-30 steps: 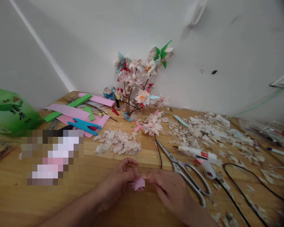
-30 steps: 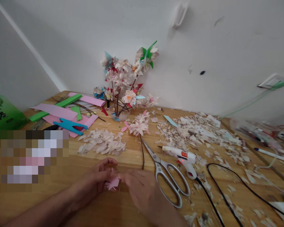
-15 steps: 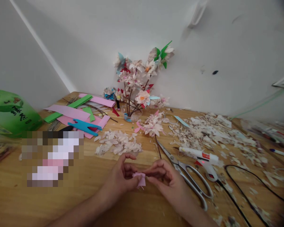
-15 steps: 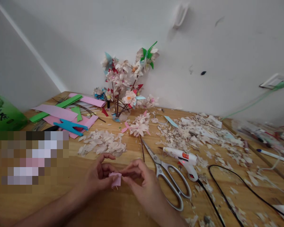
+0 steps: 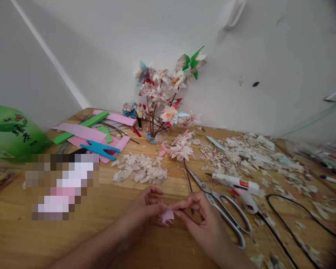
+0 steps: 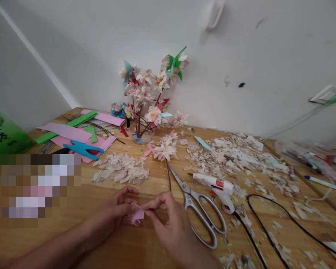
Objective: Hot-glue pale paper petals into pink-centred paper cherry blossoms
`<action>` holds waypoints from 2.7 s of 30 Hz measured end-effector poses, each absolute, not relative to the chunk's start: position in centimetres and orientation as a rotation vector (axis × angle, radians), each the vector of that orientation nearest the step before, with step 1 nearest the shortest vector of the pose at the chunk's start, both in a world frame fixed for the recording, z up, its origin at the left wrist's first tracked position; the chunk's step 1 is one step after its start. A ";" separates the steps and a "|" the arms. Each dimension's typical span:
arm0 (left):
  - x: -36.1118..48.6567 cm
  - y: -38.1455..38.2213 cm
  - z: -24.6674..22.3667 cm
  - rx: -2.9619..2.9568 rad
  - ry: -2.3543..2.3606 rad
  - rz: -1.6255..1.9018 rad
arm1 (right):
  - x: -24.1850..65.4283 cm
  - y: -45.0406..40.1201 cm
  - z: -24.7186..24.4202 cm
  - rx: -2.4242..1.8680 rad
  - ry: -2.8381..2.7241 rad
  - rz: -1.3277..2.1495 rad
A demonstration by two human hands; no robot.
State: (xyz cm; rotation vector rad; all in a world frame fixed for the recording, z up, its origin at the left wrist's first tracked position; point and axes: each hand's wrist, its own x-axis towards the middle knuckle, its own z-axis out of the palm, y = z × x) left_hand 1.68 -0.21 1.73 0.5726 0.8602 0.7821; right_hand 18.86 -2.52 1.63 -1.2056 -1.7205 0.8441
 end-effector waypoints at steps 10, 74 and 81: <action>1.6 -0.1 1.7 0.489 0.863 0.716 | 19.4 -2.6 4.0 -0.855 -2.339 0.164; 2.6 -0.4 0.9 1.034 1.067 1.000 | 18.4 -2.0 2.7 -1.266 -1.736 0.991; 2.6 -0.6 0.5 1.079 1.037 1.021 | 18.0 -2.2 1.8 -1.372 -1.594 0.949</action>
